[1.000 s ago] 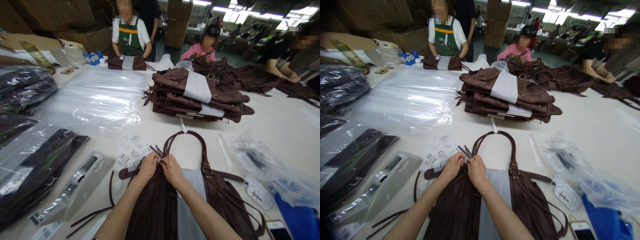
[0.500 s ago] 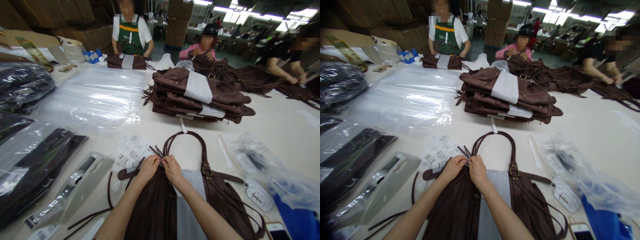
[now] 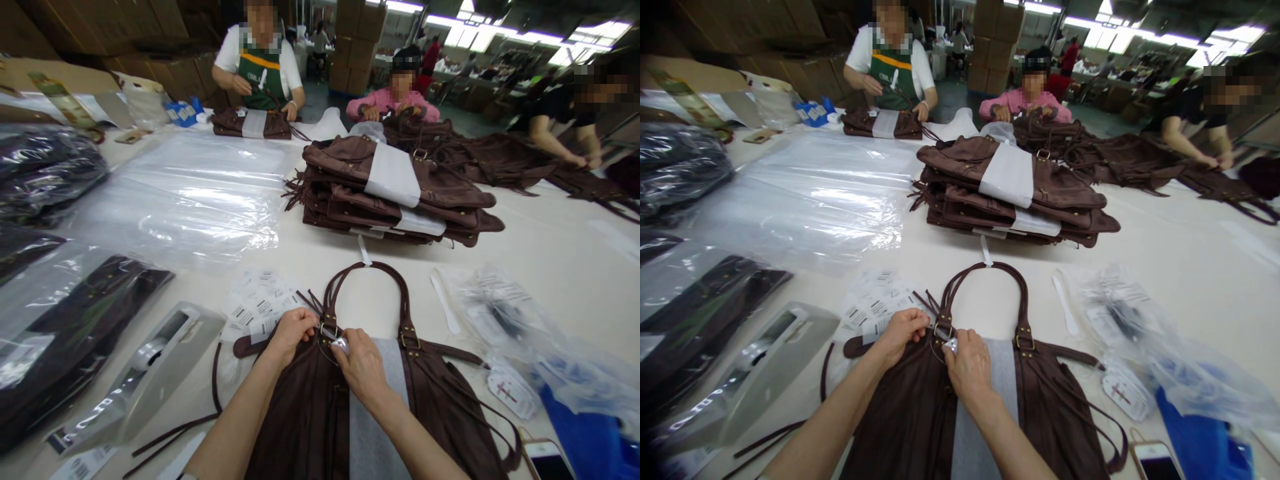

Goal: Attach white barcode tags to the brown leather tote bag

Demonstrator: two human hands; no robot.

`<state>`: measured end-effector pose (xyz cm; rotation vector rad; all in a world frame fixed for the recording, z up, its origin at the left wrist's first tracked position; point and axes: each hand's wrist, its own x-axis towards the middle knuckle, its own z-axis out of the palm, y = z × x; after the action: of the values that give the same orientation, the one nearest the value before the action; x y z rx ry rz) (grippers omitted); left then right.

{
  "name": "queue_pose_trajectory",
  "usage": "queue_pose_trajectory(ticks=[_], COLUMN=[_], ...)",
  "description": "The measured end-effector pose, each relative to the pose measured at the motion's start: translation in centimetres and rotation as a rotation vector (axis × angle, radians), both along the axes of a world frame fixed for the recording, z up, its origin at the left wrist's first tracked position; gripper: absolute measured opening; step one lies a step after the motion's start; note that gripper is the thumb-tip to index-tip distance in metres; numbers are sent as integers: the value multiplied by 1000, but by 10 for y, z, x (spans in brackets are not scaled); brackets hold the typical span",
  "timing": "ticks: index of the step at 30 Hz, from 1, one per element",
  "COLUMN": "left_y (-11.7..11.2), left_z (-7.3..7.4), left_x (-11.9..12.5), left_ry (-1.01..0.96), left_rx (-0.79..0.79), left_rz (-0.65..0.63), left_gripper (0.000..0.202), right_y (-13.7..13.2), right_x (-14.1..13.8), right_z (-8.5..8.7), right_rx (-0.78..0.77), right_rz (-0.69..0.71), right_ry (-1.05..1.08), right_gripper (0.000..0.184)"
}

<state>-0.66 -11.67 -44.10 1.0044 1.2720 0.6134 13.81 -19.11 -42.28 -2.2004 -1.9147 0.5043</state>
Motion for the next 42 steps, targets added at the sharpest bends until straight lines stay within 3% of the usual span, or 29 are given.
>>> queue_pose_trajectory(ticks=[8,14,19,22,27,35,42], left_y=[-8,-20,-27,-30,-34,-47,-72], left_z=[9,7,6,4,6,11,16], left_x=[-2,-9,-11,-10,-9,-15,-28], left_ry=[-245,-254,-232,-210,-175,-155,-120], left_rx=[-139,-142,-124,-102,-61,-33,-43], left_rz=[64,93,90,82,60,28,24], left_gripper=[18,20,21,21,19,17,22], right_y=[-10,-7,5,13,17,4,-5], right_x=[-3,0,14,24,28,-8,-21], right_z=[2,7,11,17,22,10,9], right_rx=[-53,-75,-226,-229,-207,-551,-646], right_rz=[-67,-94,-121,-114,-286,-426,-497], right_ry=[-117,-101,67,120,553,1230,1593], right_gripper=[26,26,17,12,6,23,39])
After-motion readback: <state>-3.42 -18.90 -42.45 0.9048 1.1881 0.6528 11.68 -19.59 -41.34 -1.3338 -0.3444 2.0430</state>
